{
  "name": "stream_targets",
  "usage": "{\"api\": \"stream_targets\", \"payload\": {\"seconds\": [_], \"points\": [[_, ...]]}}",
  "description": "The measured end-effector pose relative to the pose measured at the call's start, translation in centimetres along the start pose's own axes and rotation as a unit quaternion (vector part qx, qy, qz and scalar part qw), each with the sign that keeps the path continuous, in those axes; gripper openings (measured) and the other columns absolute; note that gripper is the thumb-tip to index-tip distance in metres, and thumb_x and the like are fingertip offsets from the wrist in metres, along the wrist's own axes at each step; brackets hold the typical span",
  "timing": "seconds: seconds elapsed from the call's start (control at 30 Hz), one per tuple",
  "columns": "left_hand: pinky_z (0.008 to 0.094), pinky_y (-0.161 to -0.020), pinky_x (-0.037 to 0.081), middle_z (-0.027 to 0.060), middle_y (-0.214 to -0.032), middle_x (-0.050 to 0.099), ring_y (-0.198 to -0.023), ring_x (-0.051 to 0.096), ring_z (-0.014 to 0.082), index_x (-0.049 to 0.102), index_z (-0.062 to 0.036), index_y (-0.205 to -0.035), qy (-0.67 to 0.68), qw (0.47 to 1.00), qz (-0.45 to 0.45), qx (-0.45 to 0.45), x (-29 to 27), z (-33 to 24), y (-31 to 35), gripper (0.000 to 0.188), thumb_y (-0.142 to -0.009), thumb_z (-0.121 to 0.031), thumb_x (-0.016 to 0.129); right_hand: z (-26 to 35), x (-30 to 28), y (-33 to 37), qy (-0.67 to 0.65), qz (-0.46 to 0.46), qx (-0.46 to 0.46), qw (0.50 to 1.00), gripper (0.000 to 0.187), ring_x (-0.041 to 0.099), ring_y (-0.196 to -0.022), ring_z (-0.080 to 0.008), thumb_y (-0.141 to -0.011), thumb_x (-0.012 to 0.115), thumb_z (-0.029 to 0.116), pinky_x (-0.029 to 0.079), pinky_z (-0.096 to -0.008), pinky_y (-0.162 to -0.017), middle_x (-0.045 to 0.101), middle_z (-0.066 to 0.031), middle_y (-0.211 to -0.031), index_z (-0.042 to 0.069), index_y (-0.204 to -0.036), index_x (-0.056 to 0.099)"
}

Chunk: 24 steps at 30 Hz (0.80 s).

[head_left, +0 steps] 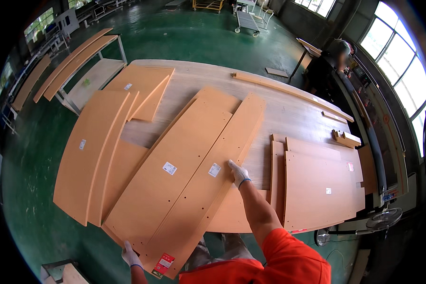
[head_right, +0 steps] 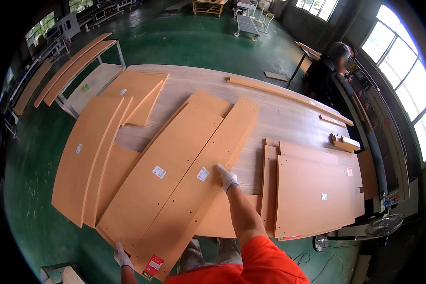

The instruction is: The person picks up wooden boards from a large stack on a table, carries them across the room, and places them onto a metal rack.

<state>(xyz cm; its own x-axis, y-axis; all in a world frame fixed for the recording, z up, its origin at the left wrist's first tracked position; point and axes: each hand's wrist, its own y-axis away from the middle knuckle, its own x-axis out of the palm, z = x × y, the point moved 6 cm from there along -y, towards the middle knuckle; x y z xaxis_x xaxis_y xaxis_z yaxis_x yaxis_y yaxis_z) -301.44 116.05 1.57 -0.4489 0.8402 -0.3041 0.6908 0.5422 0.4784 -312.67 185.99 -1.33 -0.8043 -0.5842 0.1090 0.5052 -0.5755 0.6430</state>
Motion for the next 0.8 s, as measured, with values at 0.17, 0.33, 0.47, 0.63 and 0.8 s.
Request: {"api": "stream_targets", "payload": {"seconds": [0.17,0.33,0.47,0.63,0.8], "points": [[0.0373,-0.075,0.059,0.0143,-0.107,0.075,-0.088,0.072,0.0236,0.069,0.0095,-0.118,-0.026,0.999,0.018,0.034,-0.9,-0.8,-0.3,0.062,-0.100,-0.050,0.066,-0.7,-1.6,2.8,-0.094,0.007,-0.012,0.995,0.047,0.068,-0.087,-0.0206,-0.084,0.088,0.028,0.057,-0.0379,-0.076,0.072,-0.0088,-0.102,-0.002,-0.116,0.071],[0.0398,-0.078,0.059,0.0152,-0.111,0.075,-0.090,0.072,0.0264,0.066,0.0121,-0.122,-0.089,0.993,0.068,0.035,-2.0,-3.1,1.0,0.063,-0.102,-0.048,0.064,0.3,-7.8,11.3,-0.080,-0.055,-0.025,0.995,0.048,0.069,-0.086,-0.0199,-0.085,0.088,0.026,0.056,-0.0356,-0.074,0.073,-0.0109,-0.104,-0.004,-0.118,0.070],[0.0398,-0.077,0.059,0.0159,-0.105,0.075,-0.085,0.071,0.0275,0.065,0.0144,-0.117,-0.124,0.984,0.095,0.089,-1.7,-3.4,-0.1,0.060,-0.103,-0.044,0.064,-0.7,-13.4,17.1,-0.101,-0.112,-0.004,0.988,0.046,0.071,-0.089,-0.0217,-0.088,0.085,0.023,0.058,-0.0371,-0.078,0.074,-0.0127,-0.106,-0.007,-0.119,0.068],[0.0500,-0.095,0.052,0.0250,-0.125,0.071,-0.106,0.067,0.0378,0.065,0.0053,-0.134,-0.340,0.931,0.125,0.042,1.7,-12.1,7.0,0.086,-0.092,-0.069,0.065,-3.6,-19.4,23.4,-0.157,-0.156,-0.030,0.975,0.045,0.070,-0.079,-0.0206,-0.089,0.083,0.030,0.056,-0.0349,-0.067,0.073,-0.0105,-0.100,-0.005,-0.115,0.071],[0.0485,-0.092,0.052,0.0238,-0.109,0.074,-0.100,0.067,0.0371,0.070,0.0085,-0.122,-0.377,0.888,0.187,0.183,7.4,-16.0,7.5,0.082,-0.095,-0.069,0.060,-4.1,-25.9,29.2,-0.199,-0.246,0.010,0.949,0.047,0.072,-0.094,-0.0249,-0.090,0.083,0.021,0.058,-0.0384,-0.082,0.073,-0.0127,-0.113,-0.006,-0.123,0.064]]}}
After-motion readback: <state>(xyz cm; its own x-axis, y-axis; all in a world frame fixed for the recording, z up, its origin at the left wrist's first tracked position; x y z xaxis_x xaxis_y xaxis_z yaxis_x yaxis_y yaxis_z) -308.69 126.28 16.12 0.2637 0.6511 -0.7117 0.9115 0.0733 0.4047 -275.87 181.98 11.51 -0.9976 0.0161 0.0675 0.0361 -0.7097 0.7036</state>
